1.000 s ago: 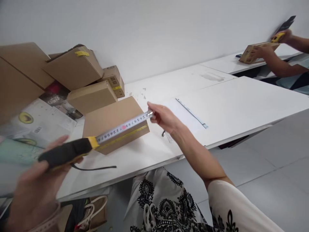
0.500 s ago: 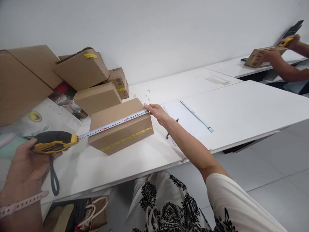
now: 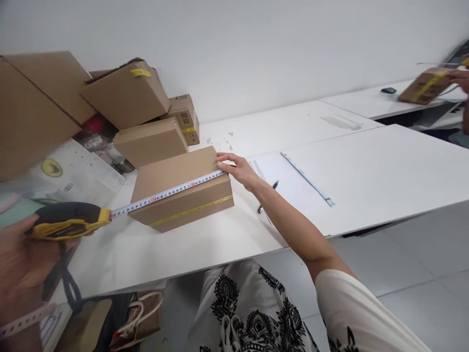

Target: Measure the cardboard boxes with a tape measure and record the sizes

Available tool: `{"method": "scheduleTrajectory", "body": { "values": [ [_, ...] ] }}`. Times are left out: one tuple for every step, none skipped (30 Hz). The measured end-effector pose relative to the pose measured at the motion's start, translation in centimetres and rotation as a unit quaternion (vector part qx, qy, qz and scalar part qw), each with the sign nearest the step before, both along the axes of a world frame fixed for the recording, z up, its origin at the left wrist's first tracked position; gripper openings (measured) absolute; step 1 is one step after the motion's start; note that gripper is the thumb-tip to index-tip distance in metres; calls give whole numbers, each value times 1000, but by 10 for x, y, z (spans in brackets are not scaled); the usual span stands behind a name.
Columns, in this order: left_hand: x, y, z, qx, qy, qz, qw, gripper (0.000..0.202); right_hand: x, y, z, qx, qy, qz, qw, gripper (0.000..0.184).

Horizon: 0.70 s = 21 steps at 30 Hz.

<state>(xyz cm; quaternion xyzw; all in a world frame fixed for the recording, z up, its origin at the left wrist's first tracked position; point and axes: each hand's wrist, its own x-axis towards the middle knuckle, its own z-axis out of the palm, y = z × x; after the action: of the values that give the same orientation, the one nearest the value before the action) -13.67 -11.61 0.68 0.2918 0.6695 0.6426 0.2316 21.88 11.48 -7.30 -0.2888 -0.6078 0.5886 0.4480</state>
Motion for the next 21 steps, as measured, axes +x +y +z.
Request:
{"method": "scheduleTrajectory", "body": {
  "values": [
    [-1, 1, -1, -5, -26, 8, 1000, 18, 0, -1, 0, 6, -5, 10, 1000, 35],
    [-2, 3, -1, -8, -65, 17, 998, 17, 0, -2, 0, 11, -13, 14, 1000, 36],
    [-3, 6, -1, -7, -98, 21, 995, 17, 0, -2, 0, 15, -20, 14, 1000, 36],
    [-4, 9, -1, 1, -115, 18, 993, 17, 0, -3, -1, 15, -26, 12, 999, 36],
    [-6, 12, 0, 13, -118, 10, 993, 16, 0, -3, -2, 15, -29, 10, 999, 36],
    [-8, 15, 0, 25, -111, 0, 994, 16, 0, -2, -3, 14, -30, 9, 999, 35],
    [-11, 18, 0, 31, -105, -13, 994, 17, 0, -2, -4, 13, -30, 9, 999, 35],
    [-13, 21, 0, 33, -102, -24, 994, 17, -1, -1, -5, 13, -29, 8, 999, 34],
    [-15, 22, -1, 31, -102, -34, 994, 18, -1, -1, -5, 13, -29, 6, 999, 34],
    [-17, 22, -3, 26, -106, -43, 993, 19, -2, -2, -5, 12, -30, 3, 999, 34],
    [-18, 22, -5, 22, -113, -53, 992, 21, -2, -2, -5, 11, -32, 0, 999, 33],
    [-19, 21, -7, 22, -118, -62, 991, 21, -3, -3, -4, 10, -34, -4, 999, 33],
    [-20, 20, -9, 25, -122, -70, 990, 22, -3, -4, -4, 11, -36, -6, 999, 33],
    [-20, 19, -11, 30, -125, -74, 989, 22, -3, -4, -3, 11, -39, -8, 999, 34],
    [-20, 18, -13, 35, -125, -77, 988, 22, -3, -5, -3, 13, -42, -8, 999, 34],
    [-21, 17, -14, 39, -125, -79, 988, 23, -3, -5, -3, 15, -43, -9, 999, 35],
    [-21, 16, -15, 41, -124, -80, 988, 23, -3, -5, -3, 16, -44, -9, 999, 36],
    [-22, 16, -16, 42, -122, -80, 988, 23, -3, -5, -3, 17, -44, -10, 999, 36],
    [-22, 16, -17, 41, -122, -82, 988, 24, -3, -5, -3, 16, -43, -10, 999, 36],
    [-23, 16, -17, 41, -122, -82, 988, 25, -3, -5, -3, 14, -41, -10, 999, 35],
    [-24, 17, -17, 40, -122, -81, 988, 26, -4, -4, -3, 12, -39, -10, 999, 35]
  ]
}}
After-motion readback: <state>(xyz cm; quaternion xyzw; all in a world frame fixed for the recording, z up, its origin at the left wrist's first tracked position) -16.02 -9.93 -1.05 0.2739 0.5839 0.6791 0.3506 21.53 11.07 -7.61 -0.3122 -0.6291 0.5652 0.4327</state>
